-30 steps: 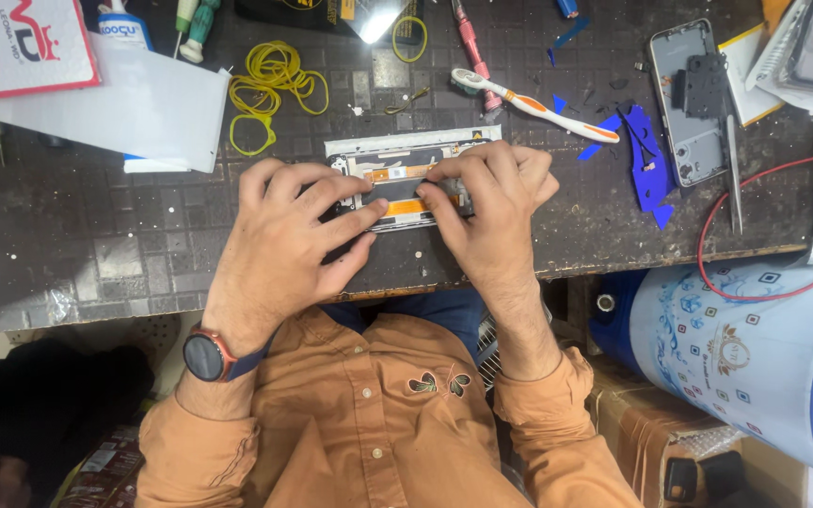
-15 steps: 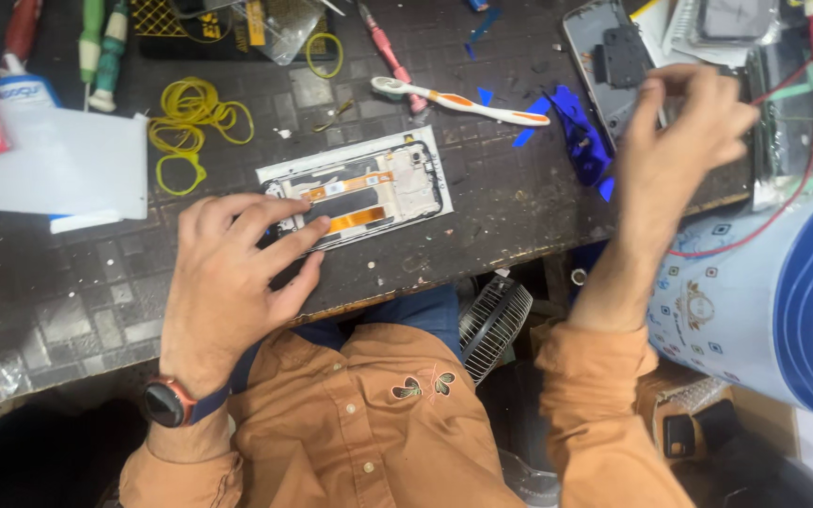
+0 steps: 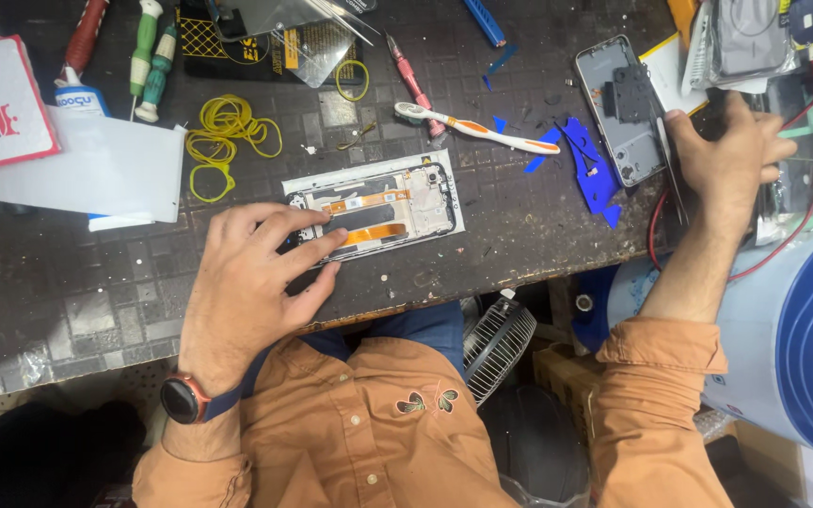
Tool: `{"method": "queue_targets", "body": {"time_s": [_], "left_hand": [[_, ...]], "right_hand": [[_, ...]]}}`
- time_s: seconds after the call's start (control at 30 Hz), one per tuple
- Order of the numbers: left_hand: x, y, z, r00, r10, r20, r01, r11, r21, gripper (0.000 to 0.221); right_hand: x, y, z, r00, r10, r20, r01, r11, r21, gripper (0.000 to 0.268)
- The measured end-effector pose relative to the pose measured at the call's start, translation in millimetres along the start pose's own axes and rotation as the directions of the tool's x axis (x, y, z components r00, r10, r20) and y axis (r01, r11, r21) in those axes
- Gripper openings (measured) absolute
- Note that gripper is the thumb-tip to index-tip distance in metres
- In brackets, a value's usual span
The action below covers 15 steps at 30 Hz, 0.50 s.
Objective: The person repairs a disassembled smartphone by hand, using tweezers to adjust internal components and ribbon cables. They then place the battery and back cover onto the device chassis.
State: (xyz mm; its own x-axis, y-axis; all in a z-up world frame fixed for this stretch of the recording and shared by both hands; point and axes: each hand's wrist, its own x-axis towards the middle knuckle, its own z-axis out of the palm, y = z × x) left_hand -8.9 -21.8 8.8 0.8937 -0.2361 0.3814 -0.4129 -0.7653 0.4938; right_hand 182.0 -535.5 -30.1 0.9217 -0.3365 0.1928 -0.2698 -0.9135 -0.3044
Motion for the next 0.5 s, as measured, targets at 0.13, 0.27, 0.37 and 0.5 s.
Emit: {"method": "queue_targets", "body": {"time_s": [0.13, 0.27, 0.37, 0.5], "left_hand": [[-0.4, -0.4, 0.7, 1.000, -0.001, 0.001, 0.001, 1.000, 0.001, 0.028], [-0.8, -0.2, 0.3, 1.000, -0.001, -0.001, 0.001, 1.000, 0.004, 0.028], [-0.2, -0.3, 0.0, 1.000, 0.007, -0.005, -0.007, 1.000, 0.000, 0.028], [-1.7, -0.6, 0.0, 1.000, 0.002, -0.011, -0.002, 1.000, -0.013, 0.027]], "right_hand": [[4.2, 14.0, 4.4, 0.993, -0.105, 0.046, 0.106, 0.994, -0.019, 0.061], [7.3, 15.1, -3.0, 0.990, -0.118, 0.075, 0.119, 0.993, -0.008, 0.062], [3.7, 1.0, -15.2, 0.994, -0.013, 0.110, 0.013, 1.000, 0.001, 0.056], [-5.8, -11.3, -30.9, 0.971, 0.109, 0.211, -0.156, 0.962, 0.222, 0.041]]}}
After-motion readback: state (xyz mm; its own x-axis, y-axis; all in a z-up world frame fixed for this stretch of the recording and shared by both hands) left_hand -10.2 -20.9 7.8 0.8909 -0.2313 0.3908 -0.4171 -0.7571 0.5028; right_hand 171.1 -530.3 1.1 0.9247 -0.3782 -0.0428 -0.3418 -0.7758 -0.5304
